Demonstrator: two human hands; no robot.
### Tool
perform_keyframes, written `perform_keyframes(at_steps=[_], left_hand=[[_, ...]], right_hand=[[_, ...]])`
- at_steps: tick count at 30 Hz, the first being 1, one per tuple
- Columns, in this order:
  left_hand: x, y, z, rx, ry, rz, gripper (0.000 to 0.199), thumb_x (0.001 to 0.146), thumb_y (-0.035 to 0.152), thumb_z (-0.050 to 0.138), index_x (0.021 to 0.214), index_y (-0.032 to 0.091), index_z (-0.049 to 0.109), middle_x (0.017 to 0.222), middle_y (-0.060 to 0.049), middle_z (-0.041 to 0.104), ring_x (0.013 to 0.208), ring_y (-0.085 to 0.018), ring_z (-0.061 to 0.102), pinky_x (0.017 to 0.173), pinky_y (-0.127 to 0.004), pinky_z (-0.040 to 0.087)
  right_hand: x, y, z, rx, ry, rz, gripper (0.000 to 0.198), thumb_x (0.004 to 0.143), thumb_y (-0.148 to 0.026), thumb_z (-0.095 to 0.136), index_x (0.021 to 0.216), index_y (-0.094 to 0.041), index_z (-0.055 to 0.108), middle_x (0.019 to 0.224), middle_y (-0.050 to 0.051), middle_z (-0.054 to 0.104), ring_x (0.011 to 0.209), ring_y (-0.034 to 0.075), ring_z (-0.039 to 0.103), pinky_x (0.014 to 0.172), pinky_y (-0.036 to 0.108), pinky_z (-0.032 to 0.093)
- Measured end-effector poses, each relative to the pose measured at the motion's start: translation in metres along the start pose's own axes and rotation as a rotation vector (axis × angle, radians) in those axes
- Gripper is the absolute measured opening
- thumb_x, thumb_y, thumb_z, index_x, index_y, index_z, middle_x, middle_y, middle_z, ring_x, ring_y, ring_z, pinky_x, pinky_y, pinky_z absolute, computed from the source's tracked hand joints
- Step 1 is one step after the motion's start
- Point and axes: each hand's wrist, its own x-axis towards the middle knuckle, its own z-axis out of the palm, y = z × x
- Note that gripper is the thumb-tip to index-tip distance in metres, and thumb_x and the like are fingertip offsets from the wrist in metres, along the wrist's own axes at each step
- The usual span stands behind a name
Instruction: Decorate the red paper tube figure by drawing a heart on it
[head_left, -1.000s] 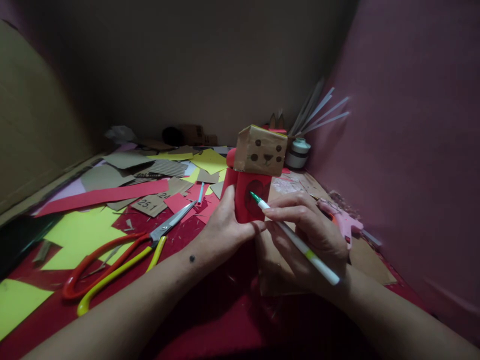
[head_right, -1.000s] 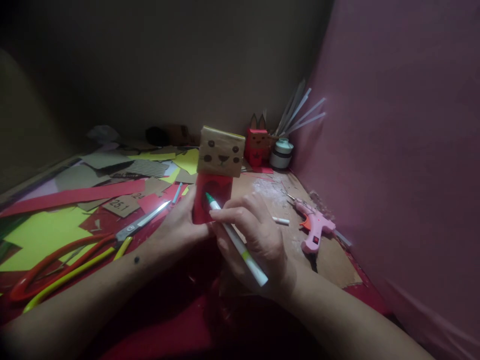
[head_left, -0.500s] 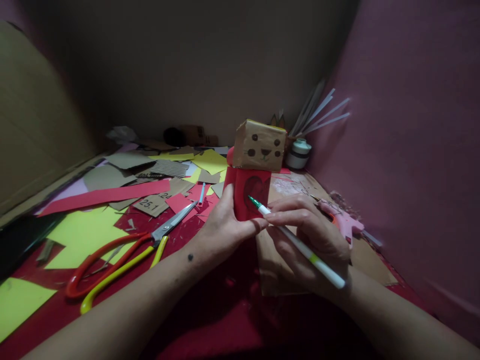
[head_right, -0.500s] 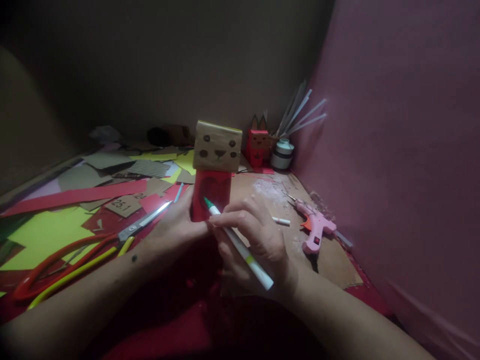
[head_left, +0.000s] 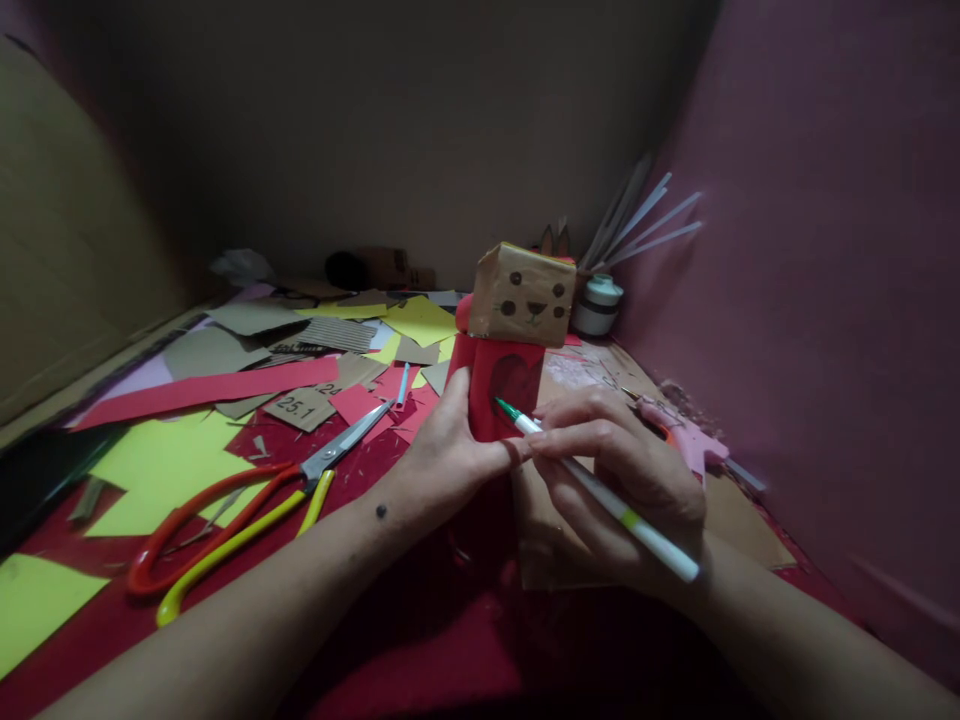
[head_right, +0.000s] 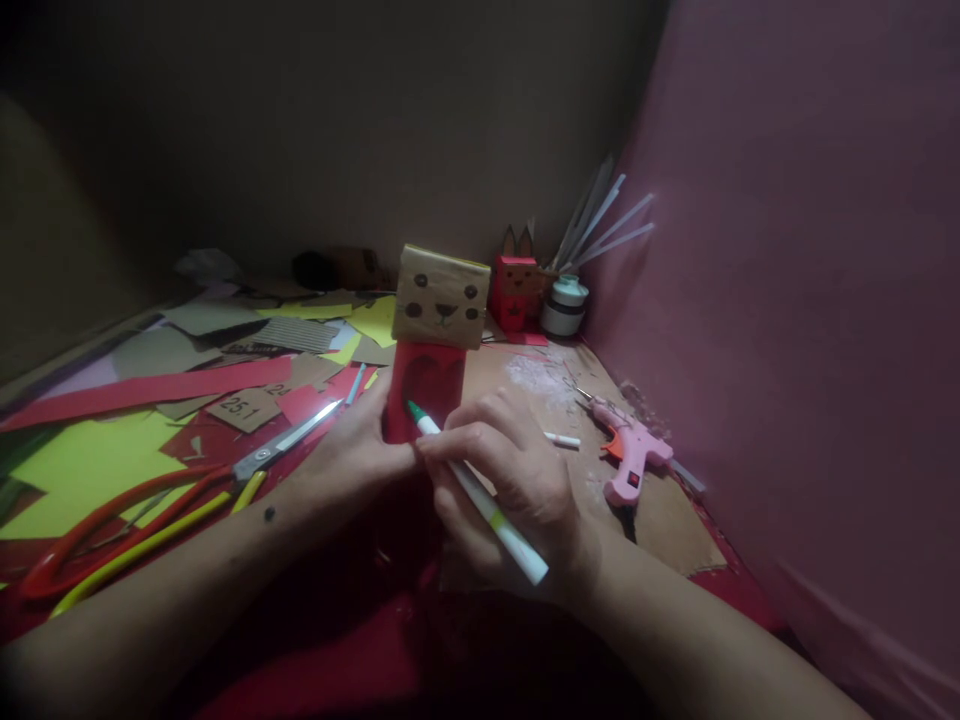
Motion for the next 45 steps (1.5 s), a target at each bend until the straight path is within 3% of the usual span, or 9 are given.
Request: perform_keyframes(at_steps=[8, 14, 18, 21, 25, 30, 35, 39, 45], left_hand=[[-0.001, 0.01, 0.001, -0.055, 0.016, -0.074, 0.048, 0.075, 0.031, 0.085, 0.115, 0.021, 0.061, 0.093, -0.003, 0.073, 0.087, -0.025, 0.07, 0.072, -0.034, 0.057], [0.0, 0.011, 0.002, -0.053, 0.008, -0.063, 0.036, 0.075, 0.029, 0.083, 0.104, 0.022, 0.063, 0.081, 0.0, 0.068, 0.085, -0.024, 0.069, 0.073, -0.034, 0.056], [-0.001, 0.011, 0.001, -0.036, 0.081, -0.135, 0.048, 0.071, 0.027, 0.086, 0.111, 0.02, 0.06, 0.092, -0.003, 0.071, 0.096, -0.028, 0.069, 0.081, -0.037, 0.057], [-0.001, 0.013, 0.001, -0.023, 0.062, -0.113, 0.046, 0.073, 0.026, 0.085, 0.111, 0.02, 0.061, 0.098, -0.004, 0.073, 0.095, -0.026, 0.069, 0.08, -0.034, 0.057], [-0.001, 0.014, 0.002, -0.044, 0.022, -0.067, 0.041, 0.075, 0.027, 0.084, 0.109, 0.02, 0.063, 0.094, -0.002, 0.073, 0.088, -0.023, 0.07, 0.075, -0.031, 0.057], [0.0, 0.011, 0.001, -0.033, 0.023, -0.053, 0.041, 0.074, 0.026, 0.084, 0.11, 0.021, 0.064, 0.086, 0.0, 0.072, 0.088, -0.025, 0.071, 0.077, -0.033, 0.057], [-0.001, 0.012, -0.001, -0.023, 0.036, -0.031, 0.042, 0.076, 0.022, 0.081, 0.114, 0.023, 0.062, 0.085, 0.001, 0.07, 0.091, -0.024, 0.069, 0.079, -0.033, 0.056], [0.0, 0.011, 0.0, -0.045, 0.044, -0.079, 0.048, 0.074, 0.027, 0.085, 0.113, 0.021, 0.059, 0.095, -0.002, 0.07, 0.092, -0.024, 0.068, 0.078, -0.033, 0.055], [0.001, 0.005, -0.001, -0.01, 0.081, -0.129, 0.052, 0.068, 0.025, 0.087, 0.11, 0.02, 0.055, 0.108, -0.006, 0.07, 0.099, -0.026, 0.067, 0.083, -0.036, 0.054]], right_hand=[[0.001, -0.002, -0.002, 0.011, 0.024, 0.016, 0.026, 0.087, -0.004, 0.06, 0.104, -0.022, 0.069, 0.094, 0.006, 0.067, 0.085, 0.021, 0.066, 0.074, 0.039, 0.055], [0.002, -0.003, -0.002, 0.003, -0.005, -0.004, 0.028, 0.086, -0.003, 0.059, 0.105, -0.021, 0.07, 0.092, 0.006, 0.066, 0.083, 0.02, 0.067, 0.072, 0.036, 0.055], [0.003, -0.006, -0.003, -0.005, 0.014, 0.019, 0.027, 0.084, -0.001, 0.058, 0.097, -0.021, 0.069, 0.087, 0.004, 0.064, 0.079, 0.019, 0.066, 0.069, 0.036, 0.054], [0.002, -0.005, -0.004, 0.021, 0.024, 0.019, 0.027, 0.085, -0.002, 0.059, 0.101, -0.021, 0.07, 0.089, 0.005, 0.065, 0.082, 0.02, 0.066, 0.071, 0.036, 0.054], [0.001, -0.002, -0.004, 0.035, -0.02, 0.002, 0.029, 0.085, -0.004, 0.059, 0.108, -0.019, 0.071, 0.096, 0.008, 0.067, 0.086, 0.021, 0.067, 0.077, 0.038, 0.055], [0.002, -0.006, -0.002, 0.012, 0.014, 0.039, 0.021, 0.084, 0.0, 0.058, 0.092, -0.016, 0.07, 0.084, 0.005, 0.064, 0.078, 0.018, 0.065, 0.07, 0.033, 0.051], [0.001, -0.004, -0.003, 0.058, 0.038, 0.045, 0.022, 0.084, -0.002, 0.059, 0.097, -0.016, 0.07, 0.089, 0.007, 0.067, 0.084, 0.02, 0.067, 0.075, 0.035, 0.052], [0.0, -0.001, -0.001, 0.111, -0.023, 0.027, 0.027, 0.086, 0.0, 0.058, 0.104, -0.017, 0.068, 0.091, 0.008, 0.07, 0.085, 0.022, 0.068, 0.074, 0.037, 0.052], [-0.005, -0.003, 0.0, 0.112, 0.0, 0.096, 0.019, 0.086, 0.0, 0.057, 0.09, -0.017, 0.066, 0.076, 0.004, 0.065, 0.071, 0.019, 0.064, 0.07, 0.038, 0.051]])
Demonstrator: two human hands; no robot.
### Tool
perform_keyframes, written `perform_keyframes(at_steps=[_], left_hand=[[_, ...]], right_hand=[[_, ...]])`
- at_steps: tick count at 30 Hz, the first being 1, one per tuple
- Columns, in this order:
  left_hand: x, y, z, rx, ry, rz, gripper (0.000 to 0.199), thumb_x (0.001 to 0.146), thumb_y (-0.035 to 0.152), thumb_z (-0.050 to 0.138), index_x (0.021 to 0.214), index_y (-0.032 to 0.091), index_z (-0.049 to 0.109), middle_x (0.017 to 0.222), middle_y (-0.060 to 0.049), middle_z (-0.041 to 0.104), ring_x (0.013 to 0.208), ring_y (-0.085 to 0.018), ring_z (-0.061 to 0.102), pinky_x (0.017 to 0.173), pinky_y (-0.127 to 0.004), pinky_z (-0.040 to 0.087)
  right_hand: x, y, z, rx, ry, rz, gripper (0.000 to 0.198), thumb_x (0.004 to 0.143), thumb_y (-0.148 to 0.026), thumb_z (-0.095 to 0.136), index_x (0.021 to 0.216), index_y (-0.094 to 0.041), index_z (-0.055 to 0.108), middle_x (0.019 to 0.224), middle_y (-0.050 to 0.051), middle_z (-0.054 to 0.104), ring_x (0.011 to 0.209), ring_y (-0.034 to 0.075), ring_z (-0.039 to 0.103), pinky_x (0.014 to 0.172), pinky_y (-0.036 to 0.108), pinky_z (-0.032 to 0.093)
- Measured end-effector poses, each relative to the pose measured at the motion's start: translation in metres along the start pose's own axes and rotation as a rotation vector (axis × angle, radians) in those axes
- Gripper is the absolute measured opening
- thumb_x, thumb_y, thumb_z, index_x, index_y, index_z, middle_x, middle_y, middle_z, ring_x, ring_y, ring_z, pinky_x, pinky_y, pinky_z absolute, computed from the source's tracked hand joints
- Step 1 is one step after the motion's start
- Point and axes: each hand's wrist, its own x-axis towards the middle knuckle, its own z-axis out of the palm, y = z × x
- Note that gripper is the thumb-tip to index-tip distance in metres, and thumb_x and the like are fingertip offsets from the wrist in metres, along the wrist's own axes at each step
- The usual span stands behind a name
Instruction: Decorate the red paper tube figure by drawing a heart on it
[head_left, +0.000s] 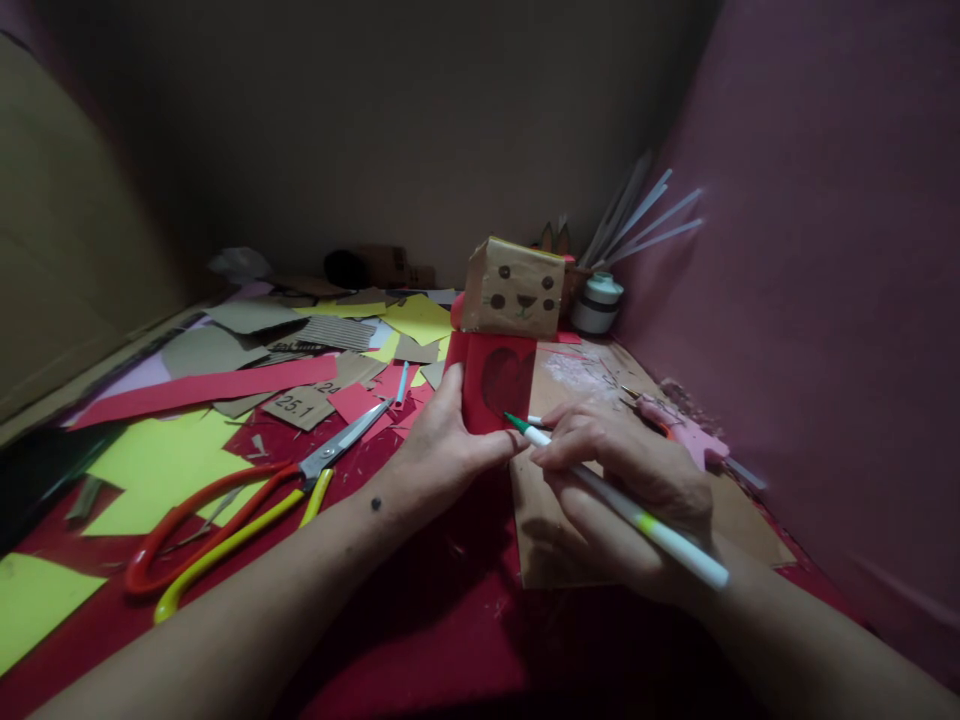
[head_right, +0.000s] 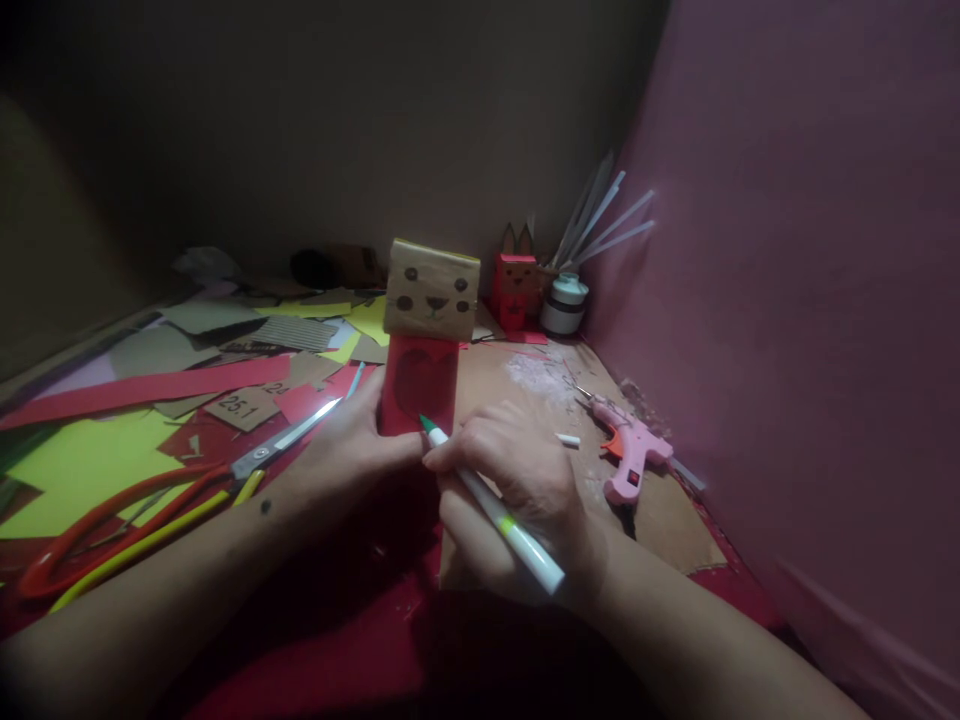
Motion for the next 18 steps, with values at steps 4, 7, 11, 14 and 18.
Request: perform_keyframes(at_steps=[4, 7, 11, 14, 18], left_hand=[[0.0003, -0.0047, -0.001, 0.004, -0.017, 0.018, 0.054, 0.07, 0.028, 0.086, 0.113, 0.019, 0.055, 0.108, -0.006, 0.07, 0.097, -0.026, 0.067, 0.081, -0.036, 0.053], [0.0004, -0.0038, -0.0002, -0.014, -0.046, 0.047, 0.051, 0.071, 0.032, 0.087, 0.11, 0.02, 0.055, 0.103, -0.005, 0.07, 0.094, -0.025, 0.067, 0.077, -0.034, 0.053], [0.0, 0.0004, 0.0008, -0.015, -0.038, 0.052, 0.046, 0.071, 0.028, 0.085, 0.106, 0.021, 0.056, 0.103, -0.004, 0.07, 0.097, -0.026, 0.067, 0.079, -0.035, 0.054], [-0.0004, 0.0003, 0.0003, 0.004, -0.001, 0.011, 0.047, 0.068, 0.026, 0.086, 0.104, 0.022, 0.055, 0.107, -0.005, 0.07, 0.102, -0.027, 0.067, 0.083, -0.037, 0.054], [0.0003, -0.0021, -0.0007, 0.041, 0.002, 0.001, 0.049, 0.068, 0.028, 0.084, 0.105, 0.021, 0.054, 0.107, -0.005, 0.071, 0.098, -0.026, 0.066, 0.081, -0.037, 0.053]], right_hand=[[0.0018, -0.0017, -0.0001, 0.058, 0.019, -0.031, 0.025, 0.084, 0.001, 0.057, 0.099, -0.016, 0.069, 0.08, 0.007, 0.067, 0.074, 0.021, 0.065, 0.069, 0.038, 0.051], [0.0039, -0.0026, 0.0004, 0.073, 0.014, -0.029, 0.028, 0.087, 0.0, 0.059, 0.106, -0.016, 0.071, 0.083, 0.008, 0.07, 0.076, 0.022, 0.066, 0.068, 0.037, 0.051], [0.0036, -0.0038, -0.0004, 0.042, -0.002, -0.011, 0.023, 0.091, -0.004, 0.059, 0.105, -0.016, 0.072, 0.082, 0.007, 0.069, 0.076, 0.021, 0.066, 0.07, 0.037, 0.051], [0.0017, -0.0045, -0.002, 0.017, -0.007, 0.033, 0.018, 0.092, -0.005, 0.057, 0.097, -0.016, 0.07, 0.079, 0.006, 0.067, 0.079, 0.021, 0.067, 0.075, 0.039, 0.052], [-0.0008, -0.0045, -0.0025, 0.048, 0.017, 0.049, 0.018, 0.093, -0.005, 0.057, 0.099, -0.017, 0.07, 0.08, 0.004, 0.065, 0.081, 0.02, 0.066, 0.079, 0.039, 0.052]])
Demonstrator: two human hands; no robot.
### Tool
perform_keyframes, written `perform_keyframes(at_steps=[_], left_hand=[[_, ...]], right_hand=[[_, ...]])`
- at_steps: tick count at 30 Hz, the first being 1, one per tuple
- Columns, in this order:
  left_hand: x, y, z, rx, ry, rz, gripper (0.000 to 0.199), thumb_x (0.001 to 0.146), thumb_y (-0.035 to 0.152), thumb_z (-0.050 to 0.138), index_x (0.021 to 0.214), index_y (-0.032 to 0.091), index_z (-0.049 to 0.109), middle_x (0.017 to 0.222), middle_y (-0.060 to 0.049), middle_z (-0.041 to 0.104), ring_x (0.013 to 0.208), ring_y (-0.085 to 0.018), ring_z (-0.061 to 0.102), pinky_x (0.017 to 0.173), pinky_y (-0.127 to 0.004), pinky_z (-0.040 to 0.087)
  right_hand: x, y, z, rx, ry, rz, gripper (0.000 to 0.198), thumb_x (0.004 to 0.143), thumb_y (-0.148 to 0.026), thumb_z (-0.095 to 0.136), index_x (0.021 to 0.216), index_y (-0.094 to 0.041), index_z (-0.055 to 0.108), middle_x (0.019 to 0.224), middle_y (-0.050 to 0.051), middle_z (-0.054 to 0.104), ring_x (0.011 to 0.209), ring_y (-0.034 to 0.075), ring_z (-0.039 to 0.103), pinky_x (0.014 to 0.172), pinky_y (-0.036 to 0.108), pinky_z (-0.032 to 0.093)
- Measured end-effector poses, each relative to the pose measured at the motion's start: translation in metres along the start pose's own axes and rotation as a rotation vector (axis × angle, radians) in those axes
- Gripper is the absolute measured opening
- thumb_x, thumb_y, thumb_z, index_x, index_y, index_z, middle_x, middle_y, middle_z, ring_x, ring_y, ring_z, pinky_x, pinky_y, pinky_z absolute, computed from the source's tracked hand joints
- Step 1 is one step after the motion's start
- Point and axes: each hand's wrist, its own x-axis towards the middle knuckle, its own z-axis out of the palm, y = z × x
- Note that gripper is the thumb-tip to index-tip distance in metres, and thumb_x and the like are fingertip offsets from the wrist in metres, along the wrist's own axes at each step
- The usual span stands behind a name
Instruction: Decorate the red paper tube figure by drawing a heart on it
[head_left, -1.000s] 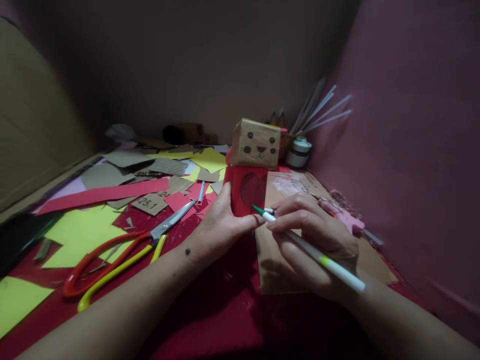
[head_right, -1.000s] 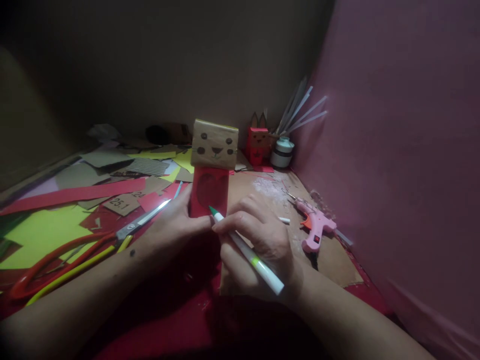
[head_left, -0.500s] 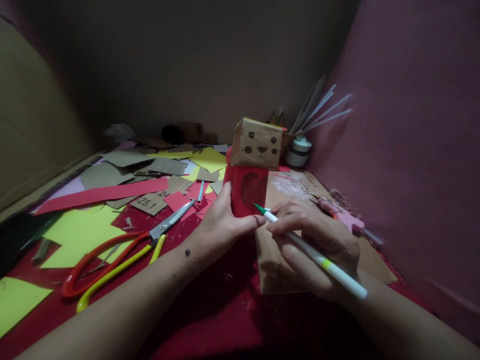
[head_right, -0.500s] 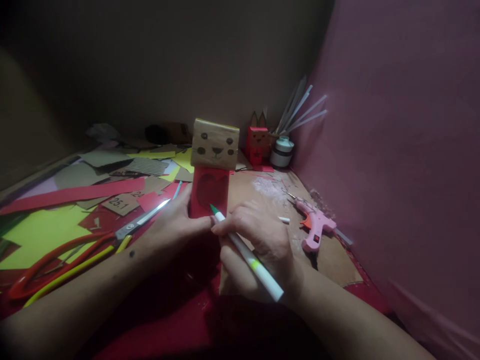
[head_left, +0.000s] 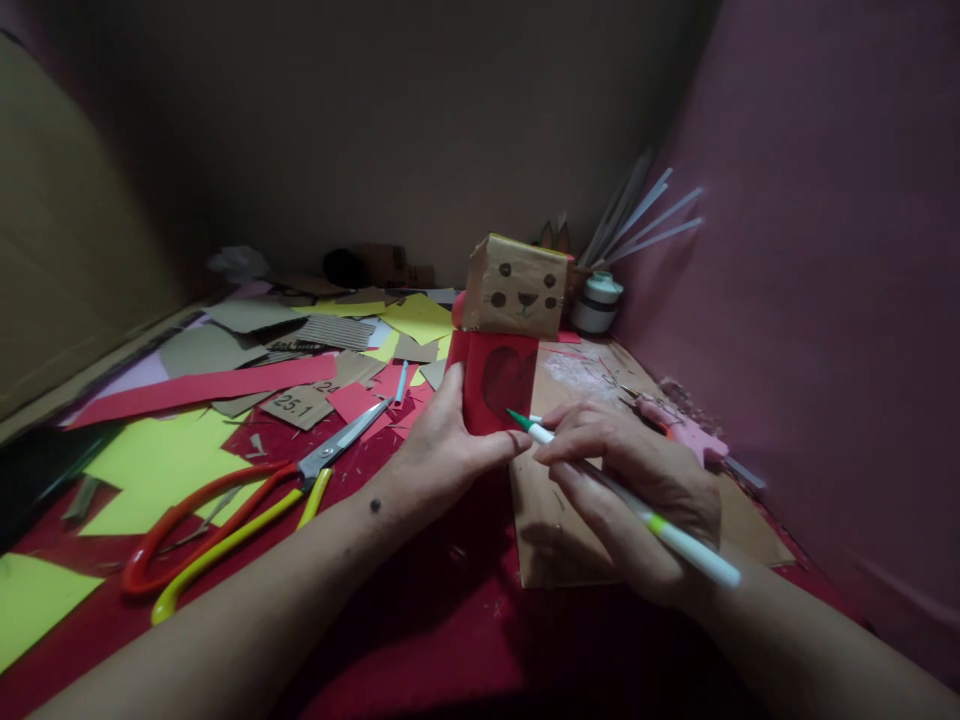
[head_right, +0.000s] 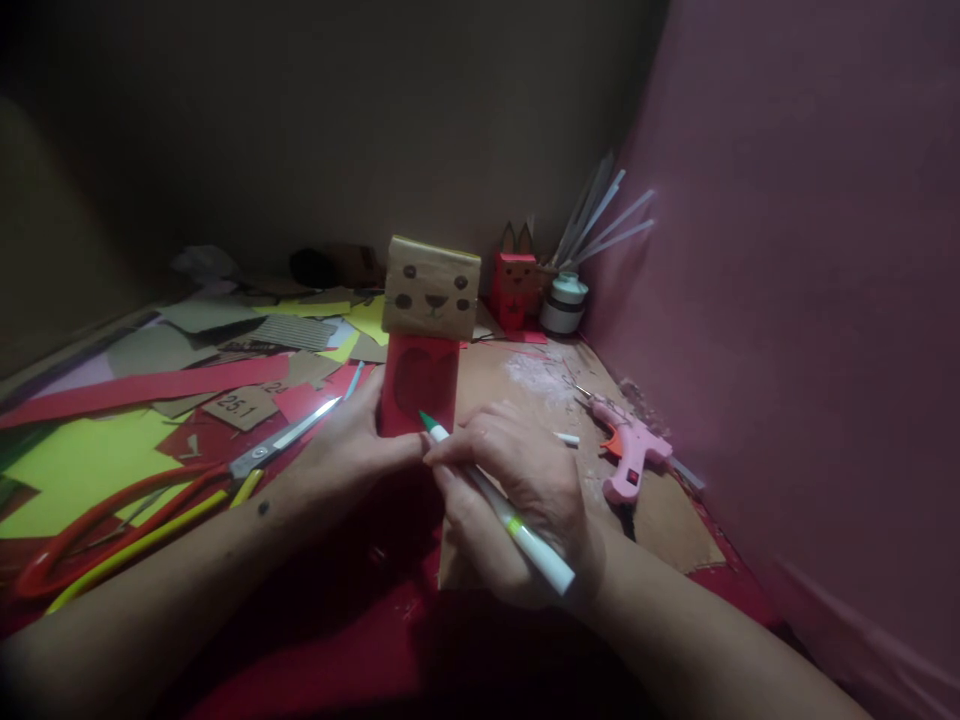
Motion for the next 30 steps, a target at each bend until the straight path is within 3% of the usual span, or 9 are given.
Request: perform_keyframes(at_steps=[6, 12, 15, 22, 30], left_hand=[[0.0008, 0.001, 0.0008, 0.005, -0.019, -0.001, 0.052, 0.064, 0.034, 0.085, 0.104, 0.019, 0.054, 0.099, -0.005, 0.069, 0.091, -0.024, 0.064, 0.076, -0.035, 0.052], [0.0001, -0.0007, 0.0009, 0.006, 0.005, -0.001, 0.054, 0.065, 0.023, 0.084, 0.11, 0.021, 0.053, 0.102, -0.003, 0.07, 0.094, -0.024, 0.065, 0.078, -0.034, 0.053], [0.0006, -0.0012, 0.0012, -0.005, -0.009, 0.013, 0.05, 0.066, 0.025, 0.083, 0.106, 0.02, 0.053, 0.1, -0.004, 0.068, 0.093, -0.024, 0.065, 0.077, -0.035, 0.053], [-0.0003, 0.0007, 0.0056, -0.101, -0.075, 0.091, 0.044, 0.069, 0.023, 0.081, 0.104, 0.021, 0.054, 0.094, -0.003, 0.07, 0.089, -0.024, 0.067, 0.073, -0.034, 0.053], [0.0023, -0.0045, 0.0029, -0.004, -0.023, 0.073, 0.049, 0.067, 0.029, 0.084, 0.105, 0.018, 0.054, 0.103, -0.006, 0.068, 0.096, -0.026, 0.066, 0.08, -0.037, 0.053]], right_hand=[[0.0049, -0.0029, -0.0001, 0.004, -0.069, -0.033, 0.02, 0.093, -0.006, 0.056, 0.104, -0.016, 0.07, 0.086, 0.008, 0.069, 0.081, 0.021, 0.067, 0.073, 0.037, 0.052], [0.0047, -0.002, 0.0004, -0.016, -0.039, -0.019, 0.017, 0.093, -0.007, 0.056, 0.095, -0.018, 0.069, 0.077, 0.003, 0.064, 0.073, 0.019, 0.063, 0.077, 0.04, 0.053], [0.0028, -0.0003, 0.0005, 0.024, -0.033, -0.03, 0.019, 0.092, -0.007, 0.057, 0.099, -0.019, 0.07, 0.08, 0.004, 0.065, 0.076, 0.02, 0.064, 0.082, 0.042, 0.055], [0.0057, -0.001, 0.0003, -0.001, -0.066, -0.045, 0.022, 0.093, -0.008, 0.057, 0.106, -0.02, 0.07, 0.087, 0.007, 0.071, 0.081, 0.022, 0.068, 0.074, 0.039, 0.055], [0.0046, -0.0017, 0.0002, -0.008, -0.055, -0.008, 0.017, 0.092, -0.008, 0.056, 0.095, -0.019, 0.069, 0.078, 0.005, 0.066, 0.076, 0.021, 0.064, 0.073, 0.038, 0.053]])
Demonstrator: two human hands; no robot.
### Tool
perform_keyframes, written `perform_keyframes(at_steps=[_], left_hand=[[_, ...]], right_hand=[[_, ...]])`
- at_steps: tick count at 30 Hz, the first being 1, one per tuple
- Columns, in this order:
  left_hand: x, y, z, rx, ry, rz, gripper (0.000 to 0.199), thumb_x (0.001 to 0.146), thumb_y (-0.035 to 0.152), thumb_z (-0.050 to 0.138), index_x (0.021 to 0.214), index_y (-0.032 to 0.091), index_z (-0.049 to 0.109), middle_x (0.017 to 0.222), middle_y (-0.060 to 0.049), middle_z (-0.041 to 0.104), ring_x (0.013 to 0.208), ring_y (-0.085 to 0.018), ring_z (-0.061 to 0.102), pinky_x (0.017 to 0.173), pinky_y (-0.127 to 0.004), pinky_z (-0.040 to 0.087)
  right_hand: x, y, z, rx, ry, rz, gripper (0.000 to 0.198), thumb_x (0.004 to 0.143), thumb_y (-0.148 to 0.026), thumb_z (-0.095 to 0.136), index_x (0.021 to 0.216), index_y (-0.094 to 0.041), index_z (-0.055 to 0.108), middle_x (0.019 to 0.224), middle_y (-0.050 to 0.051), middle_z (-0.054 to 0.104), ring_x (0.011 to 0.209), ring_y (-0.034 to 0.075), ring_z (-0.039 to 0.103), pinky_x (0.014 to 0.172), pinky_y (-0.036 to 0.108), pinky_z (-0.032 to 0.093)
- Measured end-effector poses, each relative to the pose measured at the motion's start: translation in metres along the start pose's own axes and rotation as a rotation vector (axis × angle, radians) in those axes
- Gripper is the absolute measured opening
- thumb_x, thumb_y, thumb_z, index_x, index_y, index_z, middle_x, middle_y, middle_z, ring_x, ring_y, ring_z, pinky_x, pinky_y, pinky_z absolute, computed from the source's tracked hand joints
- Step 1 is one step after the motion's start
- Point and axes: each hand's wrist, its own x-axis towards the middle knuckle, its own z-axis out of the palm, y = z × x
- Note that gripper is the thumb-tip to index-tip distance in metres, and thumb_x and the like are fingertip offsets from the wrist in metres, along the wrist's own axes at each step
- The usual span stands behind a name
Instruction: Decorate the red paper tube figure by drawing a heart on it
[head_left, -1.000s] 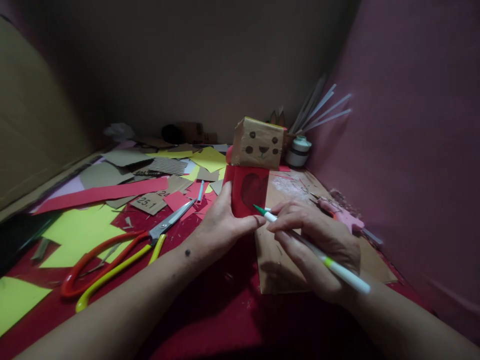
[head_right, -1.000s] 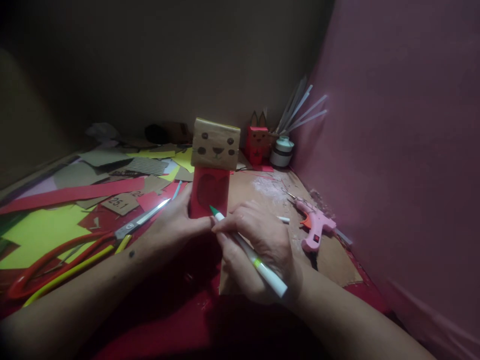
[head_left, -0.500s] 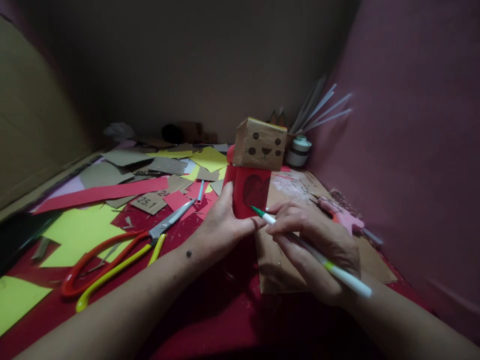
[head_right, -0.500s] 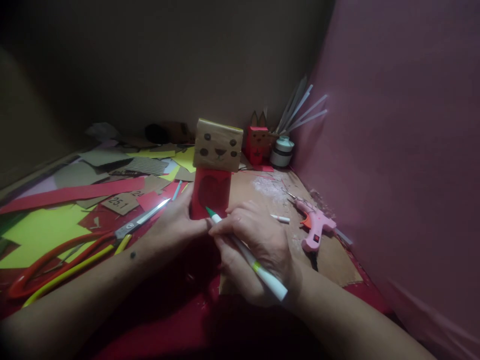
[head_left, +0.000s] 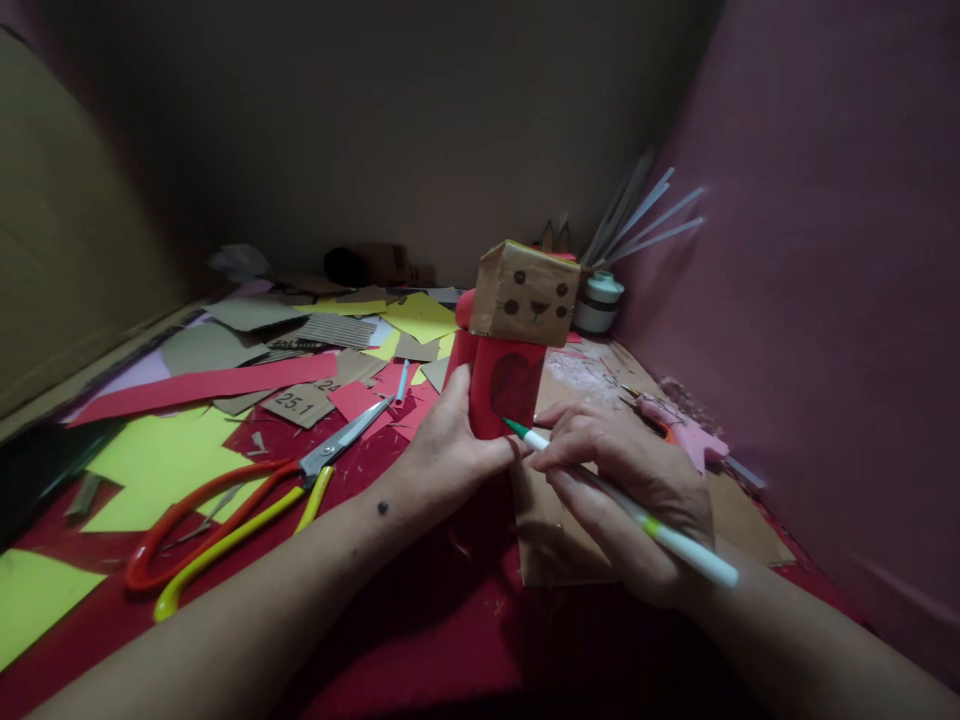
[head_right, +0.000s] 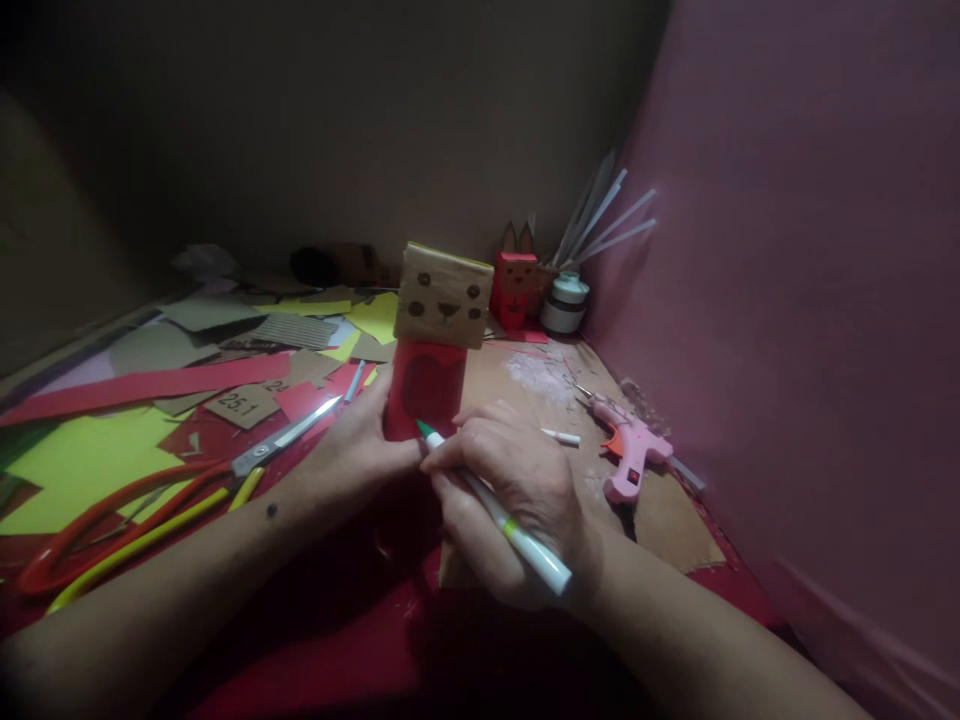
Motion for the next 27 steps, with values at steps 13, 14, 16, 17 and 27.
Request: perform_keyframes(at_steps=[13, 14, 16, 17, 27], left_hand=[[-0.0016, 0.0045, 0.0019, -0.055, -0.041, -0.001, 0.043, 0.07, 0.026, 0.082, 0.103, 0.021, 0.054, 0.097, -0.004, 0.069, 0.093, -0.025, 0.066, 0.077, -0.035, 0.051], [-0.001, 0.0032, 0.0014, -0.044, -0.034, -0.013, 0.044, 0.069, 0.027, 0.082, 0.103, 0.021, 0.054, 0.099, -0.004, 0.069, 0.095, -0.025, 0.065, 0.079, -0.036, 0.051], [-0.0001, 0.0011, 0.0005, -0.022, -0.019, -0.027, 0.045, 0.068, 0.028, 0.083, 0.102, 0.02, 0.055, 0.101, -0.006, 0.068, 0.098, -0.026, 0.065, 0.082, -0.037, 0.051], [0.0001, 0.0005, 0.0002, -0.012, -0.014, -0.028, 0.046, 0.068, 0.028, 0.084, 0.102, 0.019, 0.055, 0.102, -0.006, 0.068, 0.098, -0.027, 0.064, 0.082, -0.038, 0.051], [-0.002, 0.0015, 0.0028, -0.082, -0.055, 0.049, 0.043, 0.071, 0.023, 0.08, 0.104, 0.02, 0.053, 0.094, -0.001, 0.068, 0.087, -0.021, 0.066, 0.071, -0.031, 0.05]], right_hand=[[0.0011, -0.0039, -0.0009, -0.011, -0.017, 0.011, 0.018, 0.092, -0.009, 0.055, 0.096, -0.02, 0.069, 0.08, 0.006, 0.069, 0.078, 0.022, 0.067, 0.071, 0.038, 0.053], [0.0007, -0.0038, -0.0009, -0.014, -0.015, 0.016, 0.018, 0.092, -0.009, 0.055, 0.095, -0.02, 0.069, 0.078, 0.005, 0.067, 0.076, 0.021, 0.065, 0.07, 0.038, 0.052], [-0.0001, -0.0029, -0.0006, 0.001, 0.004, 0.023, 0.018, 0.091, -0.008, 0.056, 0.094, -0.019, 0.069, 0.077, 0.004, 0.065, 0.074, 0.02, 0.063, 0.071, 0.038, 0.052], [-0.0004, -0.0021, -0.0004, 0.016, 0.013, 0.021, 0.018, 0.091, -0.008, 0.056, 0.094, -0.019, 0.069, 0.077, 0.004, 0.065, 0.074, 0.02, 0.063, 0.073, 0.039, 0.053], [-0.0003, -0.0029, 0.0, -0.017, -0.005, 0.018, 0.018, 0.092, -0.009, 0.055, 0.096, -0.02, 0.068, 0.079, 0.005, 0.067, 0.079, 0.022, 0.066, 0.075, 0.039, 0.055]])
